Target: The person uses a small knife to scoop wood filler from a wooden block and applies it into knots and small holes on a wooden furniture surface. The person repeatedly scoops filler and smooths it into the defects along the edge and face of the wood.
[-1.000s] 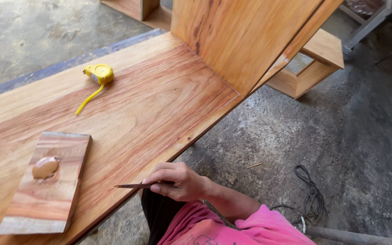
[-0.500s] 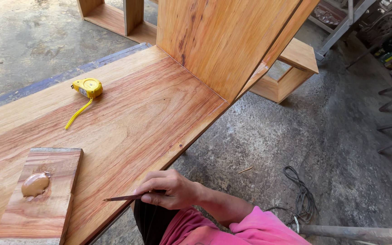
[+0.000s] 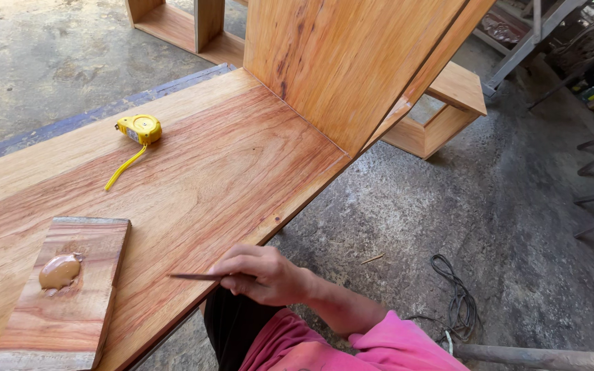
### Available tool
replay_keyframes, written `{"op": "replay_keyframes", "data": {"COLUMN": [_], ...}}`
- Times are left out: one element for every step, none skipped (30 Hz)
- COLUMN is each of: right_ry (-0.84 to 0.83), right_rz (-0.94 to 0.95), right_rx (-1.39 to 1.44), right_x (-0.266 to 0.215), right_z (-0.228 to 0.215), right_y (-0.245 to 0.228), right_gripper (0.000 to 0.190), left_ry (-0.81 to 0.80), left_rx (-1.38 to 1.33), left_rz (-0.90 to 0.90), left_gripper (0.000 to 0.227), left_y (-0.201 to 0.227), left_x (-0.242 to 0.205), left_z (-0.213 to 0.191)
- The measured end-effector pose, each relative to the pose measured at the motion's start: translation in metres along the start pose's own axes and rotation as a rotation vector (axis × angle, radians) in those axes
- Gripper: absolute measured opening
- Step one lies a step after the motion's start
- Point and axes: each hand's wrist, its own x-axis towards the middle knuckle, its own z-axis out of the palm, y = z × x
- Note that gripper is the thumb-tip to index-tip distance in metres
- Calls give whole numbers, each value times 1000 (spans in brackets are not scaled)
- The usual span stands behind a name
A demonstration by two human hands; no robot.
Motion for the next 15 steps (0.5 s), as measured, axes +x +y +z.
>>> {"op": "replay_keyframes", "data": {"right_ry": [12,22,50,62,75,68,61,33,5,16,26,4,-19,-33,-56], "right_rz": [-13,-24,-48,-77,-107,-104,-103,-107,-114,-110,-105,-99,-95,-87,-111], "right_rx": [-2,-2,-108,-198,-288,-360,-433,-480,-528,-531,-533,-566,-599,-644,-670], "right_x": [3,6,9,14,19,24,27,32,38,46,53,58,63,68,74], "right_z": [-3,-6,-10,-13,-15,-15,-15,-14,-11,-7,1,7,12,16,19], "right_y": [0,-1,-2,-3,-4,-7,-10,-11,-12,-11,-9,-9,-9,-9,-8], "right_gripper": [25,26,27,27,28,29,29,29,30,27,23,23,24,24,24], "left_ry": [10,18,29,45,65,82,99,122,138,140,124,131,36,35,33], "left_rx": [-6,-43,-87,-132,-188,-223,-266,-285,-291,-301,-275,-282,-183,-159,-134], "left_rz": [5,31,57,66,77,74,69,59,48,52,51,62,60,50,40], "left_gripper": [71,70,69,68,67,66,66,65,64,63,62,61,72,80,89], "left_y": [3,8,11,13,11,6,-3,-11,-17,-15,-11,-8,-8,-8,-9], "left_x": [4,7,10,9,7,-4,-16,-35,-54,-57,-56,-47,-35,-23,-11], "left_z": [3,6,10,9,7,-5,-20,-42,-66,-75,-81,-73,-68,-60,-55]}}
